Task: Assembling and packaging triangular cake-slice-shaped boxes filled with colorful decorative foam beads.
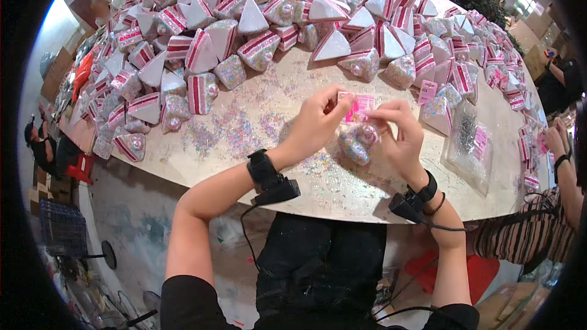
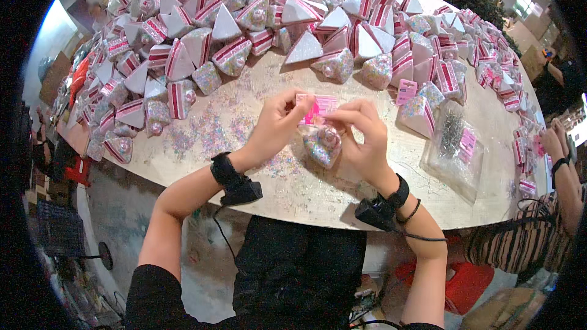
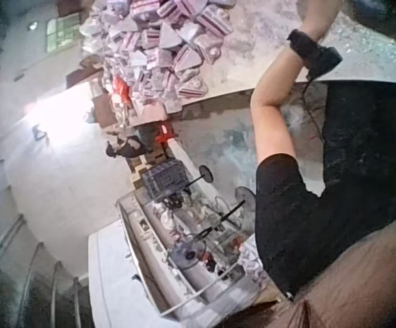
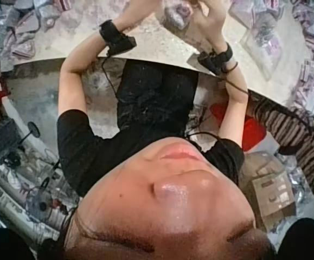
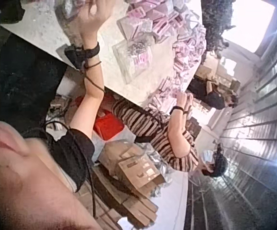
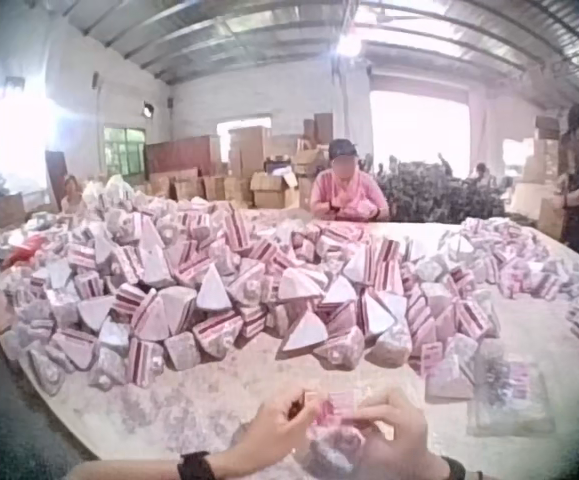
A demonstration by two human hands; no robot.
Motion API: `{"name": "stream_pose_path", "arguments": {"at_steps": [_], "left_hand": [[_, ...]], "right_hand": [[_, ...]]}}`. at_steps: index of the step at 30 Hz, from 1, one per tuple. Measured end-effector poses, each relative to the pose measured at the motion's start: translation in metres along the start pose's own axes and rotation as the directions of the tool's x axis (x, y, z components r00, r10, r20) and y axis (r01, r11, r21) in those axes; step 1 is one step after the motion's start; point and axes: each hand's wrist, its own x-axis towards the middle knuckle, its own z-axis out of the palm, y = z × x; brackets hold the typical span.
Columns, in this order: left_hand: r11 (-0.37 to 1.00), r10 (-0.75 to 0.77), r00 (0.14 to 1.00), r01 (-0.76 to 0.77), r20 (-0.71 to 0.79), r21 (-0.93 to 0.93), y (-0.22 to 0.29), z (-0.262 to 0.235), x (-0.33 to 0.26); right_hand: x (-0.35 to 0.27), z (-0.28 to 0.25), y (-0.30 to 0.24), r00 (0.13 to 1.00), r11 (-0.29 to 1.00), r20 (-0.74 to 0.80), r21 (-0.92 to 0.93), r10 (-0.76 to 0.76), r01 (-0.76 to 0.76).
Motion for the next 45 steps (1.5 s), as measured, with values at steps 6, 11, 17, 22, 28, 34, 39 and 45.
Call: {"name": "stream_pose_path", "arguments": {"at_steps": [6,11,17,22,28,34,39,45], "left_hand": [[0.985,-0.16,0.974,0.168,0.158,-0.042,0.003,-0.001,-0.007],[0.973,-0.105,0.98,0.136,0.168,-0.184,0.01,0.007,-0.005],[0.994,0.106,0.992,-0.103,0.076,-0.043,0.0,0.004,-0.009],[0.943,0.302,0.942,-0.317,0.143,0.098,0.016,0.004,-0.008],[0.829,0.486,0.855,-0.516,0.179,0.217,0.028,0.005,-0.012],[0.708,0.619,0.766,-0.64,0.174,0.298,0.031,0.004,-0.012],[0.756,0.602,0.795,-0.598,0.078,0.266,0.032,0.002,-0.013],[0.54,0.727,0.658,-0.725,0.198,0.427,0.036,-0.004,-0.014]], "right_hand": [[-0.002,0.005,-0.006,0.984,0.974,0.145,-0.186,-0.105,0.131],[-0.003,0.005,-0.003,0.998,0.968,0.025,-0.24,-0.061,0.065],[-0.002,0.005,0.001,0.996,0.975,0.039,-0.204,-0.081,0.088],[-0.005,0.002,0.007,1.0,0.989,0.014,-0.147,-0.005,0.007],[-0.005,0.003,0.003,0.951,0.842,0.047,0.453,0.306,-0.293],[-0.008,0.0,0.01,0.925,0.658,0.137,0.666,0.354,-0.351],[-0.002,0.004,0.005,0.967,0.696,0.113,0.676,0.227,-0.242],[0.002,0.003,-0.004,0.975,0.814,0.163,0.539,0.154,-0.219]]}}
